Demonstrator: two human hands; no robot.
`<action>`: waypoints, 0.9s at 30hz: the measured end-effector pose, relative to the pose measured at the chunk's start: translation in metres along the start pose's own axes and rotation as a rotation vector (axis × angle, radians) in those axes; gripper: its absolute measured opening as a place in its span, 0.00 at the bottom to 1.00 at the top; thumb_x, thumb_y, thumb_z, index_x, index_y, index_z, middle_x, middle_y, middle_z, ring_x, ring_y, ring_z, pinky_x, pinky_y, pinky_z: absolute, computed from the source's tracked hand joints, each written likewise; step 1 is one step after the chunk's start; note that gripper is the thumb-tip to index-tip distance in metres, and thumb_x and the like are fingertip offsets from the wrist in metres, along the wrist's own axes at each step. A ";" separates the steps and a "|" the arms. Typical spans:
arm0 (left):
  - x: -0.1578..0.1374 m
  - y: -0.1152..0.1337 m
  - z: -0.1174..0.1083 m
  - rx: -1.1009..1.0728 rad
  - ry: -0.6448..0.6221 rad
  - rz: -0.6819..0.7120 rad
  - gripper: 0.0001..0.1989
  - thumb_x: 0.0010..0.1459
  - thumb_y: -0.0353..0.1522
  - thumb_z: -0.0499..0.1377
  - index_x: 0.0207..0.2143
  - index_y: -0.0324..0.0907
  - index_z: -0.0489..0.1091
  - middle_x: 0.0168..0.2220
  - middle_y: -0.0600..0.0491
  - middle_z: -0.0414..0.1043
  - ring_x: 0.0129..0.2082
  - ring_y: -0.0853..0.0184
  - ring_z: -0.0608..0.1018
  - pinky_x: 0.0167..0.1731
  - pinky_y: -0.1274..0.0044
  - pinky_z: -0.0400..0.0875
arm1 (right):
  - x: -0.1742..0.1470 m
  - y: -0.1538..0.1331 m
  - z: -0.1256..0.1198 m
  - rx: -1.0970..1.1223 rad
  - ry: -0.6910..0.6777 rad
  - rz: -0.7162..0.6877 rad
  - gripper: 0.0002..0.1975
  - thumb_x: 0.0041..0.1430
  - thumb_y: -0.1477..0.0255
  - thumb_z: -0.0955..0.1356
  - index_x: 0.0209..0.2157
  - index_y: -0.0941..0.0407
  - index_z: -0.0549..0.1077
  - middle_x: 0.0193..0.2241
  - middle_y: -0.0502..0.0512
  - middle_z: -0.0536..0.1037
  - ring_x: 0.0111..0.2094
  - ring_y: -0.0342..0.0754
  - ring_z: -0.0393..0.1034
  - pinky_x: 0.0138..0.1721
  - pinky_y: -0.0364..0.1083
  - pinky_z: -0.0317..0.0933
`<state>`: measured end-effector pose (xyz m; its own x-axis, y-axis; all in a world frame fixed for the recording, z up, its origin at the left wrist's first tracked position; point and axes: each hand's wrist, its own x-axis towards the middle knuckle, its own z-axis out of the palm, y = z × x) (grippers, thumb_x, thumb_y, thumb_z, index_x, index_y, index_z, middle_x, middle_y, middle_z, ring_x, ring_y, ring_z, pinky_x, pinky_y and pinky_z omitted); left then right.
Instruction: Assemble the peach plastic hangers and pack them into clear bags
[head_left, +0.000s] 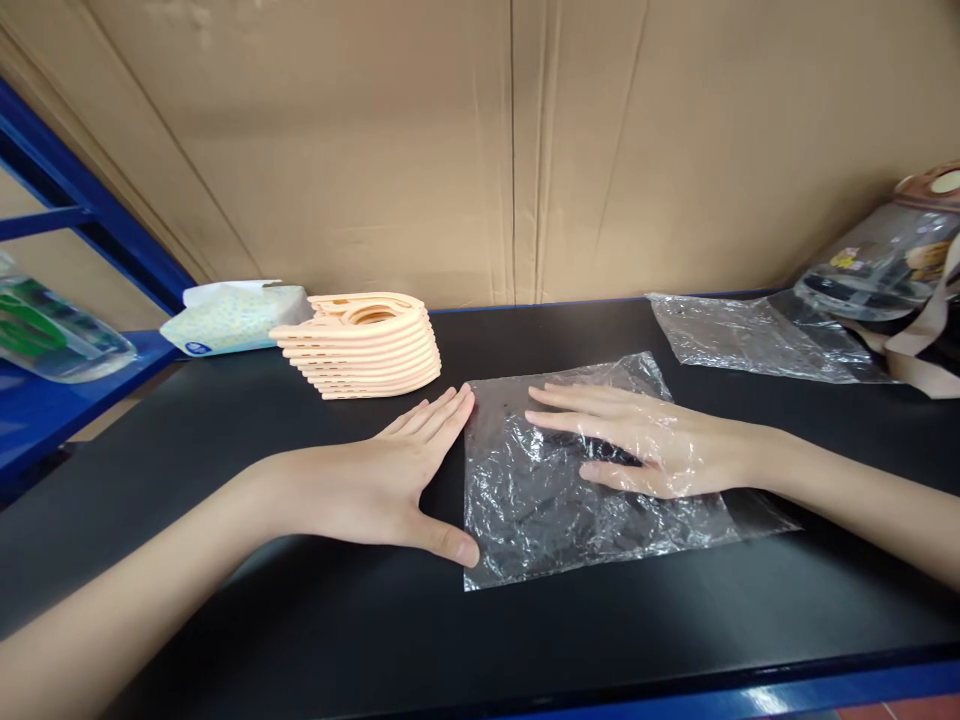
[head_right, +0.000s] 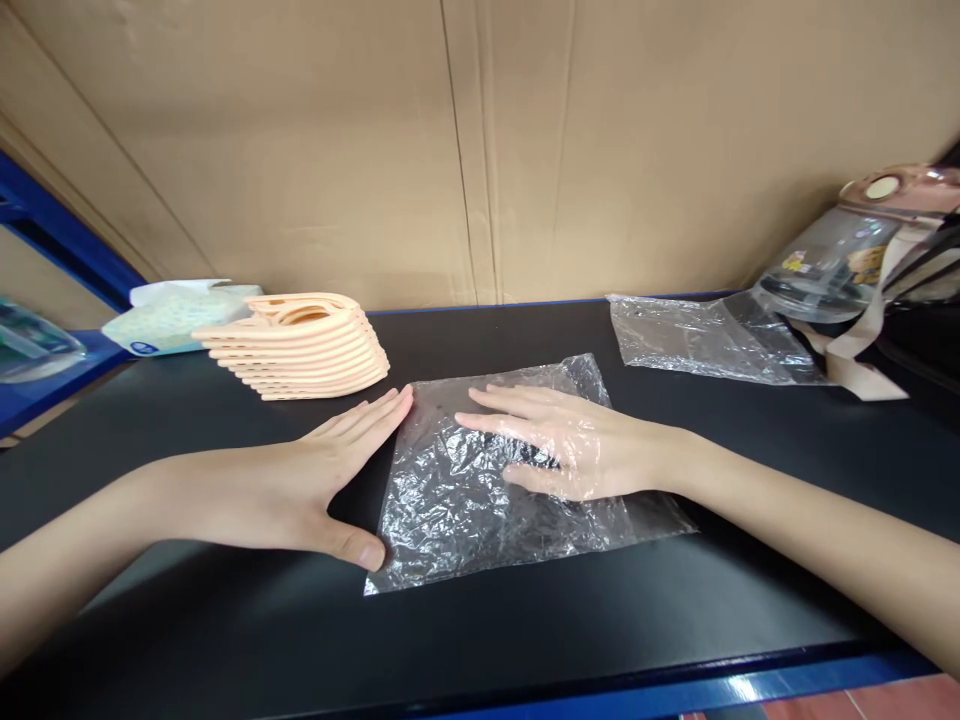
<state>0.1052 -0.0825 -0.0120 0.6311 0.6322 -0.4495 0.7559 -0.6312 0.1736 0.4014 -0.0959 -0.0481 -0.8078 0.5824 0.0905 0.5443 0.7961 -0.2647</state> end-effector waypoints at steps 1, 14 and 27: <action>0.000 -0.001 0.000 -0.001 -0.003 -0.004 0.61 0.48 0.62 0.52 0.64 0.37 0.19 0.66 0.42 0.17 0.66 0.49 0.33 0.63 0.61 0.45 | 0.000 0.000 0.001 -0.007 0.003 0.007 0.31 0.65 0.63 0.61 0.66 0.50 0.46 0.67 0.56 0.46 0.67 0.51 0.41 0.64 0.59 0.44; -0.002 -0.009 0.001 0.033 0.025 0.009 0.60 0.47 0.61 0.54 0.65 0.40 0.21 0.67 0.42 0.22 0.66 0.49 0.36 0.63 0.62 0.46 | 0.002 0.000 0.003 -0.006 -0.018 0.082 0.37 0.61 0.53 0.62 0.66 0.52 0.48 0.68 0.61 0.42 0.67 0.56 0.36 0.64 0.62 0.41; -0.005 -0.011 -0.005 0.028 0.024 0.013 0.59 0.47 0.60 0.56 0.66 0.41 0.25 0.67 0.42 0.24 0.66 0.49 0.38 0.63 0.61 0.48 | -0.016 0.022 -0.044 0.247 -0.242 0.118 0.40 0.54 0.61 0.71 0.64 0.42 0.50 0.65 0.50 0.53 0.65 0.55 0.47 0.63 0.59 0.48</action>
<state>0.0940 -0.0766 -0.0074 0.6451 0.6345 -0.4258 0.7427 -0.6515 0.1545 0.4362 -0.0803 -0.0135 -0.7887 0.5889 -0.1763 0.5899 0.6444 -0.4867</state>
